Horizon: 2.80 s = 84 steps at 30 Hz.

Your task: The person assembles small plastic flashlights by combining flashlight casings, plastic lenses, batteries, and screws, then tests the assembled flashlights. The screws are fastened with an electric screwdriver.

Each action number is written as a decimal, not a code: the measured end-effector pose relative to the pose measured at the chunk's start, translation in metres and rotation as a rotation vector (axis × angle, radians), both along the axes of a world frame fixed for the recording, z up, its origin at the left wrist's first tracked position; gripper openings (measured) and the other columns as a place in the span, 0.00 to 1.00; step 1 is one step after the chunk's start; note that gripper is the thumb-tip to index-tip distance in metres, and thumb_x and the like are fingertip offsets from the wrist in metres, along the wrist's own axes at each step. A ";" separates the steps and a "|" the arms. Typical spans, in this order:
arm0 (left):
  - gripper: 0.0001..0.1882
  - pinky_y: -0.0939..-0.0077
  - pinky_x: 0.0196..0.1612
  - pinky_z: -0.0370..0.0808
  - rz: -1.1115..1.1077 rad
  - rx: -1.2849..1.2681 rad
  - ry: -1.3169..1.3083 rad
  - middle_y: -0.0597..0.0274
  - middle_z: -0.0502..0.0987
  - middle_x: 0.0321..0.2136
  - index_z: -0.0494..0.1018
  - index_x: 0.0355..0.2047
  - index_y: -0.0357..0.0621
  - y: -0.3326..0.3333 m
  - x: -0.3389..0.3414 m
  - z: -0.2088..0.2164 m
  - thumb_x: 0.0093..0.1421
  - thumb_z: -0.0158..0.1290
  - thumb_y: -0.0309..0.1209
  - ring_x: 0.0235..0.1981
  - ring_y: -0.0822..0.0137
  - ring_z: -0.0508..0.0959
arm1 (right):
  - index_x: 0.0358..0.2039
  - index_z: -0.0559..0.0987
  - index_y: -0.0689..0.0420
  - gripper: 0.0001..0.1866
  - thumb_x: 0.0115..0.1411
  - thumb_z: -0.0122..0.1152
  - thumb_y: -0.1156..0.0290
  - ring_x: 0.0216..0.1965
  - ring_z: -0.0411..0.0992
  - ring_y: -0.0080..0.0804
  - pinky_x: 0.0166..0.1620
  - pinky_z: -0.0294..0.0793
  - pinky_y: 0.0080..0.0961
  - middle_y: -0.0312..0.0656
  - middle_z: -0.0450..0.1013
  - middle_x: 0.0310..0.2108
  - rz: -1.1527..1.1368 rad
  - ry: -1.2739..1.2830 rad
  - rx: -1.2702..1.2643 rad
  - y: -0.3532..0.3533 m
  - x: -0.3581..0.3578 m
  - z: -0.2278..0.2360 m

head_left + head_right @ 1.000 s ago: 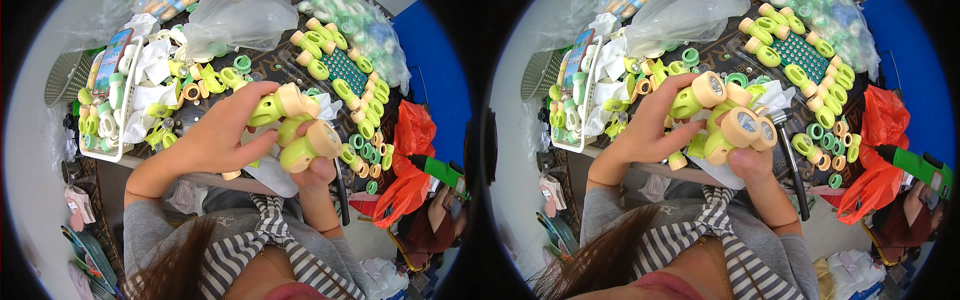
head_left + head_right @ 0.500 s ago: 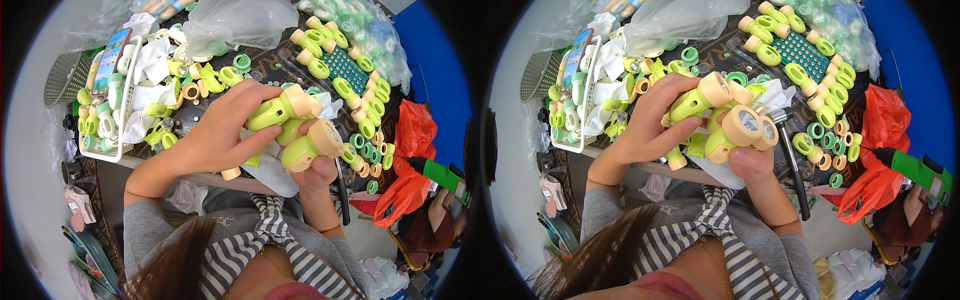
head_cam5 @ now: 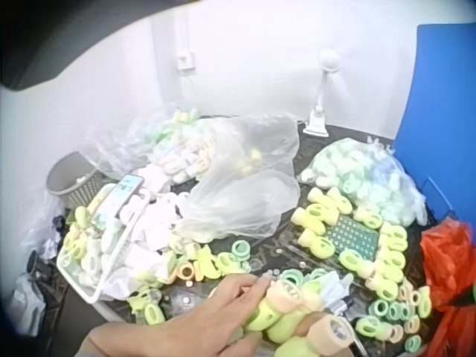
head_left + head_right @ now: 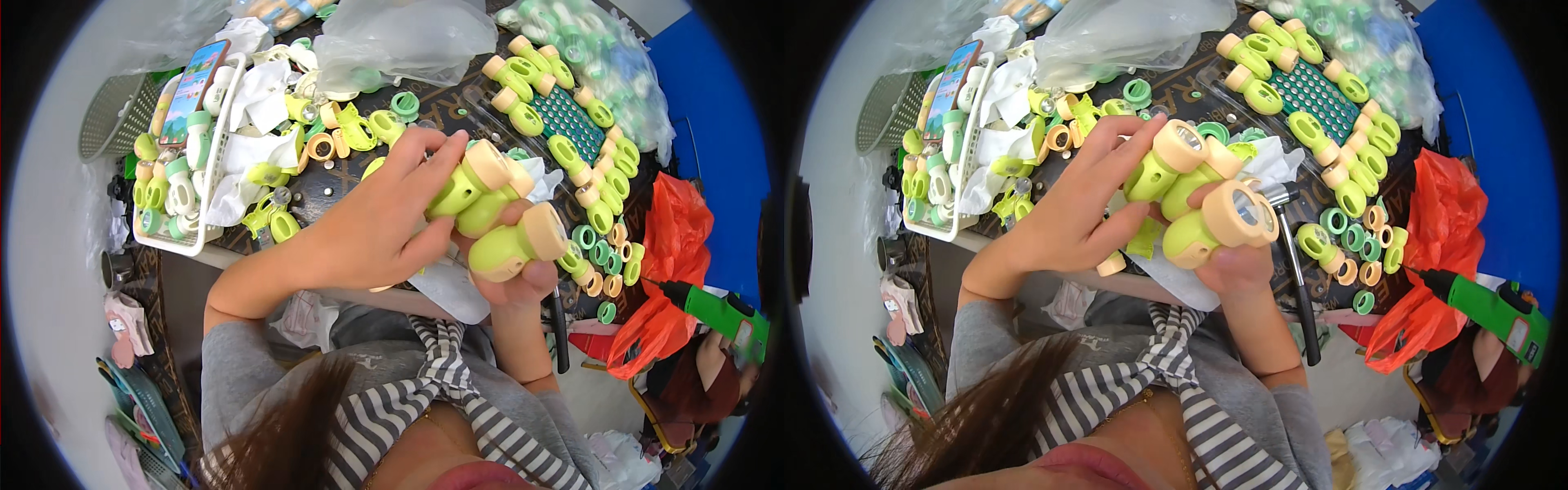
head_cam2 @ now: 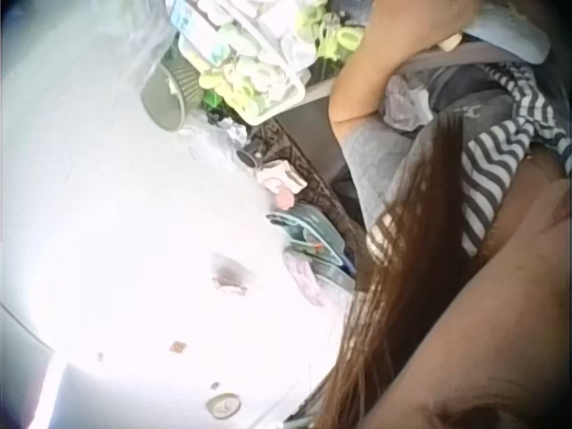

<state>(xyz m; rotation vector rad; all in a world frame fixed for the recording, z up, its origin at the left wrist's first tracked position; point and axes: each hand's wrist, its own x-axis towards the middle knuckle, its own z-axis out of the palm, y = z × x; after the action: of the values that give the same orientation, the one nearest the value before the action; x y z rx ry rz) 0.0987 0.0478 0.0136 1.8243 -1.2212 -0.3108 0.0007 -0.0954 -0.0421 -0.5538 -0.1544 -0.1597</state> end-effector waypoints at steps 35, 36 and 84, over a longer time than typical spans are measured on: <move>0.20 0.74 0.37 0.66 0.069 -0.090 -0.184 0.54 0.70 0.34 0.68 0.40 0.38 0.014 0.010 0.023 0.44 0.50 0.30 0.34 0.61 0.69 | 0.34 0.75 0.37 0.18 0.38 0.67 0.58 0.60 0.35 0.48 0.54 0.47 0.58 0.43 0.42 0.59 0.239 -0.139 0.288 -0.009 0.004 0.010; 0.18 0.74 0.37 0.66 0.102 -0.096 -0.207 0.54 0.71 0.32 0.69 0.37 0.37 0.019 0.008 0.028 0.43 0.51 0.29 0.33 0.60 0.70 | 0.35 0.74 0.36 0.22 0.35 0.67 0.55 0.60 0.35 0.48 0.54 0.45 0.59 0.42 0.41 0.59 0.266 -0.200 0.270 -0.012 0.004 0.001; 0.16 0.83 0.32 0.66 0.174 -0.476 0.844 0.59 0.70 0.28 0.60 0.38 0.40 0.045 -0.033 -0.020 0.50 0.50 0.26 0.29 0.74 0.69 | 0.33 0.75 0.39 0.14 0.43 0.64 0.63 0.61 0.28 0.42 0.56 0.46 0.52 0.39 0.39 0.59 0.420 -0.309 0.540 -0.022 -0.031 -0.010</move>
<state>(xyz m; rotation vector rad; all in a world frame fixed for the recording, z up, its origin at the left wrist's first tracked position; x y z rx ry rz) 0.0660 0.0929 -0.0068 1.1653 -0.4788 -0.5616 -0.0301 -0.1177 -0.0518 0.0521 -0.5063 0.1246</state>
